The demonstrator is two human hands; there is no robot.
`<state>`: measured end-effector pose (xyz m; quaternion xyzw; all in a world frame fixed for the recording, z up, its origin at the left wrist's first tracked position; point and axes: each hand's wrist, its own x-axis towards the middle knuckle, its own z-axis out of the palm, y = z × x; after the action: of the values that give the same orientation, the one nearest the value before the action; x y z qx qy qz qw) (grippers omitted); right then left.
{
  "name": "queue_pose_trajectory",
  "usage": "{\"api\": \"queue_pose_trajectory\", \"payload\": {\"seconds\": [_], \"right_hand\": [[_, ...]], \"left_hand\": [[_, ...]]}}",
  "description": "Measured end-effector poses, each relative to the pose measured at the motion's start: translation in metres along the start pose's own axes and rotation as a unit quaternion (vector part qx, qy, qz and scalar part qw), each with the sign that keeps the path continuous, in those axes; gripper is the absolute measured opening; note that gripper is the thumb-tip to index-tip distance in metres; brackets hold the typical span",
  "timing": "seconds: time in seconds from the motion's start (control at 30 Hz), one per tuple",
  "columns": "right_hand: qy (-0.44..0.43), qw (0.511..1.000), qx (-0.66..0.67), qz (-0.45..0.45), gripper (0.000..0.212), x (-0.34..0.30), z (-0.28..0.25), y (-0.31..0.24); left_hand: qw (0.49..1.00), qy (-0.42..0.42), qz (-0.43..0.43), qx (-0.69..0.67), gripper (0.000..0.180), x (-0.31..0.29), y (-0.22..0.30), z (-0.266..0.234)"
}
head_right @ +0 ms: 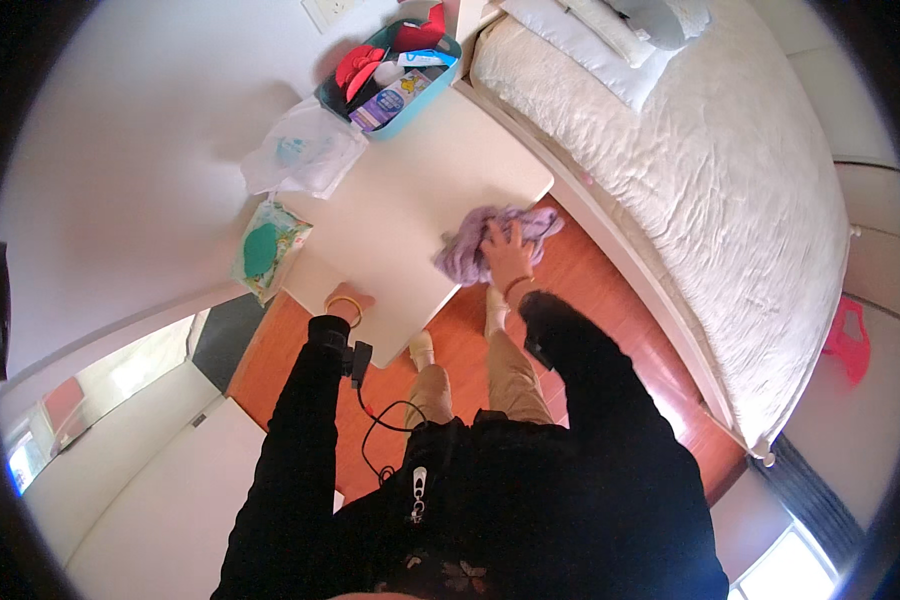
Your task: The person wipes a white door, a bedside table, a vanity, and a window sill using a purple cloth. They move small items on the bedside table and vanity to reach the surfaces, then wipe the window frame and sill.
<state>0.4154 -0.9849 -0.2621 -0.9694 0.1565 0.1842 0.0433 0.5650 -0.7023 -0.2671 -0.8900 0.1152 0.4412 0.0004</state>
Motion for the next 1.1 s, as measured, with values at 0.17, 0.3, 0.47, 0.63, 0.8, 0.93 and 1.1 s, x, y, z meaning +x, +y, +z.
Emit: {"api": "queue_pose_trajectory", "payload": {"seconds": [0.17,0.3,0.47,0.63,0.8,0.93,1.1], "right_hand": [[-0.061,0.997,0.023,-0.041,0.027,-0.069,0.017,-0.128],[-0.142,0.981,0.091,-0.099,0.029,-0.097,0.01,-0.193],[-0.247,0.925,0.26,-0.128,0.038,-0.115,0.036,-0.168],[-0.143,0.86,0.478,-0.107,0.045,-0.196,0.066,-0.066],[-0.026,0.808,0.578,0.112,0.043,-0.36,0.073,0.047],[0.072,0.722,0.638,0.259,0.04,-0.528,0.11,0.109],[0.213,0.554,0.698,0.401,0.038,-0.738,0.189,0.13]], "left_hand": [[0.992,0.023,0.076,-0.096,0.058,-0.022,-0.035,0.022],[0.985,-0.006,0.134,-0.108,0.065,-0.059,-0.06,0.042],[0.972,-0.032,0.228,-0.044,0.037,-0.101,-0.089,0.017],[0.967,0.103,0.232,-0.032,0.023,-0.14,-0.076,-0.01],[0.954,0.039,0.19,-0.229,0.024,-0.15,0.005,0.03],[0.937,-0.03,0.314,-0.15,0.03,-0.187,0.105,0.093],[0.92,-0.204,0.333,-0.044,0.035,-0.307,0.253,0.185]]}}
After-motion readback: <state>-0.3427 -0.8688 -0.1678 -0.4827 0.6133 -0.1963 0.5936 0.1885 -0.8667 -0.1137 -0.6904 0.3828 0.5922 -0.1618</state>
